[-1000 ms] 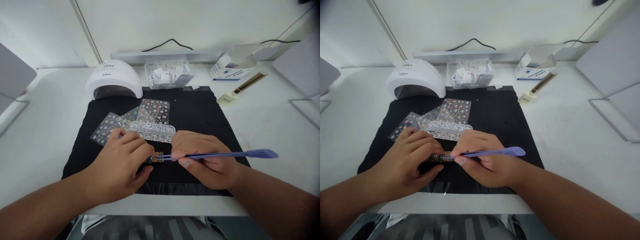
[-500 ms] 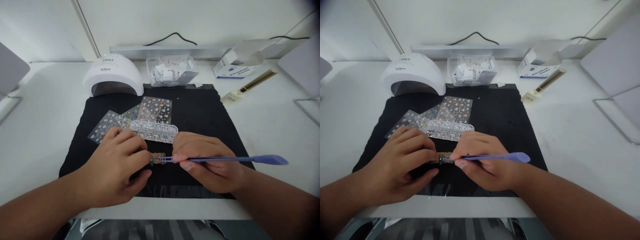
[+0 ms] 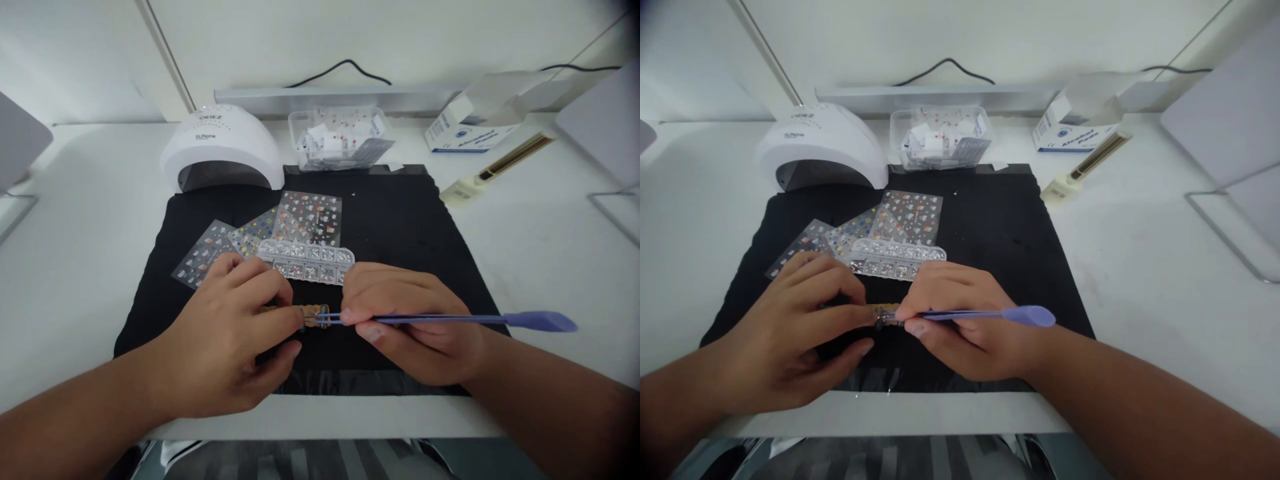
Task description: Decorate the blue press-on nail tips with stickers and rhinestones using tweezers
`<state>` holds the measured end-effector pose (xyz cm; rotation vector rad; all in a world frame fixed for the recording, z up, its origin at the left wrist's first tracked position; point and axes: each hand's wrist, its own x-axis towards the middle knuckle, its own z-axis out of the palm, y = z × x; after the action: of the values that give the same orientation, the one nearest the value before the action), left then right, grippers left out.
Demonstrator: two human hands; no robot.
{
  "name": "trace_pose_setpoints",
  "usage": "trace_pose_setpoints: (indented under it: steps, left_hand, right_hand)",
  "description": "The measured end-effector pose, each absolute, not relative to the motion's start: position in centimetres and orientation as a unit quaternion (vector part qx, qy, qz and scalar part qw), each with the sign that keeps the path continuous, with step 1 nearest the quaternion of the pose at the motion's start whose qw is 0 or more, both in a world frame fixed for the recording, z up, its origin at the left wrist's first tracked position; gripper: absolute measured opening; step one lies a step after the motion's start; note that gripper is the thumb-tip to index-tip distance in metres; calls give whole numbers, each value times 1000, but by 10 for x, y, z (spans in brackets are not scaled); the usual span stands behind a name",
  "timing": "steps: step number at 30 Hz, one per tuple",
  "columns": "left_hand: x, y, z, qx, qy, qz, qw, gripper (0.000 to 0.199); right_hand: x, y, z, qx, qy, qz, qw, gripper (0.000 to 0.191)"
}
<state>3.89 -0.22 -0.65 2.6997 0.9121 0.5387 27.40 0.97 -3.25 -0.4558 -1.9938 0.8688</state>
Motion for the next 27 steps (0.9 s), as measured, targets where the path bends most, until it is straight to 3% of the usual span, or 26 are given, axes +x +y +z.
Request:
trace_pose_setpoints:
  steps: [8, 27]
  left_hand:
    - [38, -2, -6, 925, 310, 179, 126, 18]
    - [38, 1, -8, 941, 283, 165, 81, 13]
  right_hand:
    - [275, 9, -32, -175, -808, 351, 440, 15]
    - [280, 13, -32, -182, -799, 350, 454, 14]
